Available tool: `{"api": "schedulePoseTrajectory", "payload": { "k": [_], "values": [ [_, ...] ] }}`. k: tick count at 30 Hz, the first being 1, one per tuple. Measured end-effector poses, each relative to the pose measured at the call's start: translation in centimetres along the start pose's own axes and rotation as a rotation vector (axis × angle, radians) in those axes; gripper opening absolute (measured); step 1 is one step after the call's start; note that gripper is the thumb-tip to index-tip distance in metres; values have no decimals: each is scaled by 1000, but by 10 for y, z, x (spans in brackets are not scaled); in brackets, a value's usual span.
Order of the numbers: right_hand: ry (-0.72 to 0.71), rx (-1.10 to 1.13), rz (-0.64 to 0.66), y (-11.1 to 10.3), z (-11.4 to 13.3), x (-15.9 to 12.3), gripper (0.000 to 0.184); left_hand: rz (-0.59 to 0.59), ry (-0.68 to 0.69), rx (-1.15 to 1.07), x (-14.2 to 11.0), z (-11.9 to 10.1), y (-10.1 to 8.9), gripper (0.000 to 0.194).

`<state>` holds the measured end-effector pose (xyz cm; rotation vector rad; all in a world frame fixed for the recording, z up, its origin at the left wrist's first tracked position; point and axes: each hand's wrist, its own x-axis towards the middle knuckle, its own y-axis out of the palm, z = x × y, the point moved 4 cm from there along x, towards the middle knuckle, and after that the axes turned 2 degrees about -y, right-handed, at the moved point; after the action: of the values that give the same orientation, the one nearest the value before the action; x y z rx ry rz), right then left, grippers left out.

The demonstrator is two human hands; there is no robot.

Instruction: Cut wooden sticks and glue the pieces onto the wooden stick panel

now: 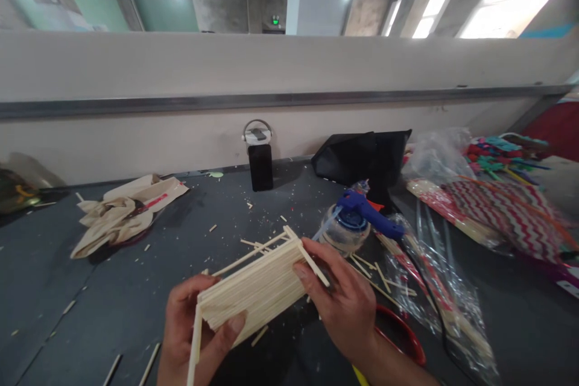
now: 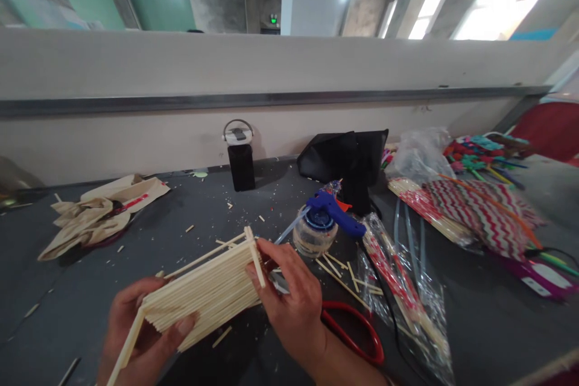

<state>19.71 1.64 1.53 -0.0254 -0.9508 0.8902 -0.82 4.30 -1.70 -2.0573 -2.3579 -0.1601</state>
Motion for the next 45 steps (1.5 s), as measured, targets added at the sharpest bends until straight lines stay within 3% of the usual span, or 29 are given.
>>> {"api": "schedulePoseTrajectory", "payload": {
  "k": [3,8,14,16,21,27,34,38,45],
  "values": [
    [23,20,-4,0,-3,0,20,22,-30,5,-2,0,4,50],
    [163,93,45,7,-14,-1,16,118,-203,-12,2,9,5,54],
    [260,192,150,17,-18,-4,19,273,-477,-79,27,8,0,53],
    [284,230,185,19,-18,-5,22,275,-546,-141,36,7,-5,52],
    [484,383,220,27,-26,-9,34,207,-464,-212,50,4,-18,50],
    [679,574,298,41,-32,-22,43,175,-349,-262,46,2,-17,50],
    [615,472,338,41,-34,-21,49,232,-271,-332,36,-8,-14,48],
    [657,443,290,41,-38,-19,42,267,-263,-365,31,-9,-12,47],
    [585,447,277,41,-40,-16,25,282,-284,-386,23,-5,-6,48]
  ]
}}
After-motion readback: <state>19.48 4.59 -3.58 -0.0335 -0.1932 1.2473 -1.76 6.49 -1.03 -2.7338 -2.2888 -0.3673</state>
